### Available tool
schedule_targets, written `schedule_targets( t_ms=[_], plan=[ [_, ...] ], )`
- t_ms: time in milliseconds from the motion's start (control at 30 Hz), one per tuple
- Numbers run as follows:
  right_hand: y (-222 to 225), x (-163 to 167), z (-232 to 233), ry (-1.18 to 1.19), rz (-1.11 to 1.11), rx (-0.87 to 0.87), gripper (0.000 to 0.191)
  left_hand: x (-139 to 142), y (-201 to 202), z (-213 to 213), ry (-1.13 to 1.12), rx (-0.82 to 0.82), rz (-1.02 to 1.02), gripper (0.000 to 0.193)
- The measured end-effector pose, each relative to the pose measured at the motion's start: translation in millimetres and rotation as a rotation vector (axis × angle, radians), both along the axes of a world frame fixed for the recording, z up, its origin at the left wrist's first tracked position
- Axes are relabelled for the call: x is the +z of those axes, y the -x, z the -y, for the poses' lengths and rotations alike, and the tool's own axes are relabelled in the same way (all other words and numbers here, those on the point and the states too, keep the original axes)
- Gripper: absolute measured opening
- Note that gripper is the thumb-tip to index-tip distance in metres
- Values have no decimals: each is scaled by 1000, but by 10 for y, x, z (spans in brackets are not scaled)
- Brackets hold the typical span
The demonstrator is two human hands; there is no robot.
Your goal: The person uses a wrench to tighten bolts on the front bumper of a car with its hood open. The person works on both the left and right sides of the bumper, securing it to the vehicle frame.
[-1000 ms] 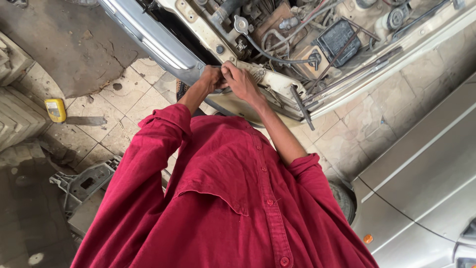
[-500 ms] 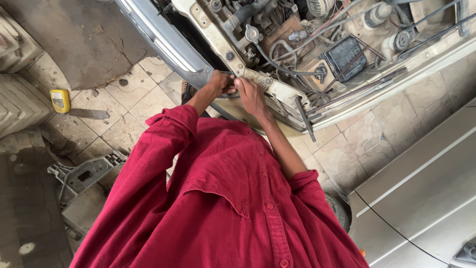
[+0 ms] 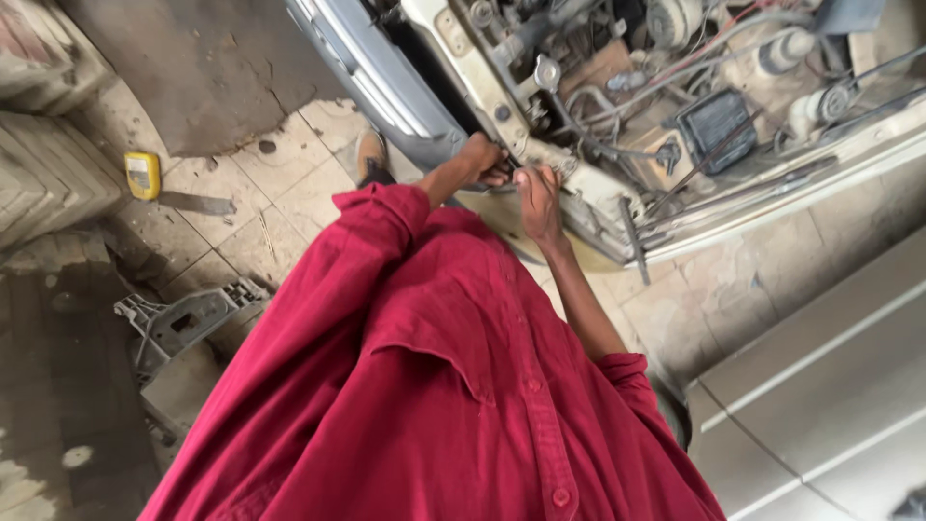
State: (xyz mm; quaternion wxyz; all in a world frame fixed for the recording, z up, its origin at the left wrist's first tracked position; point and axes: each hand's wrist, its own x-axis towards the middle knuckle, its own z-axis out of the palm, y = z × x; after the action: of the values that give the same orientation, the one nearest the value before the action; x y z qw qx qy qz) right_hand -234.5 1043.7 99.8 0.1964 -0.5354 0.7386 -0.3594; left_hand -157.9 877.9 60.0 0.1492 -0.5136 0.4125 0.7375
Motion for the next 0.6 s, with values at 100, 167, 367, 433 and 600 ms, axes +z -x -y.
schedule_targets(
  t_ms=[100, 167, 367, 433, 600],
  plan=[
    [-218, 75, 96, -13, 62, -31, 32, -40, -67, 156, -19, -88, -199, 24],
    [-413, 146, 186, -71, 84, -99, 31, -47, -135, 290, -223, -86, -205, 20],
    [-1147, 200, 969, -129, 80, -257, 29, -55, -625, 1225, -378, -216, -337, 27],
    [-1411, 119, 1432, -156, 130, -332, 27, -76, -833, 1762, -329, -233, -350, 29],
    [-1980, -11, 2727, -155, 474, -428, 22, -141, -1400, 3152, -221, -198, -356, 36]
  ],
)
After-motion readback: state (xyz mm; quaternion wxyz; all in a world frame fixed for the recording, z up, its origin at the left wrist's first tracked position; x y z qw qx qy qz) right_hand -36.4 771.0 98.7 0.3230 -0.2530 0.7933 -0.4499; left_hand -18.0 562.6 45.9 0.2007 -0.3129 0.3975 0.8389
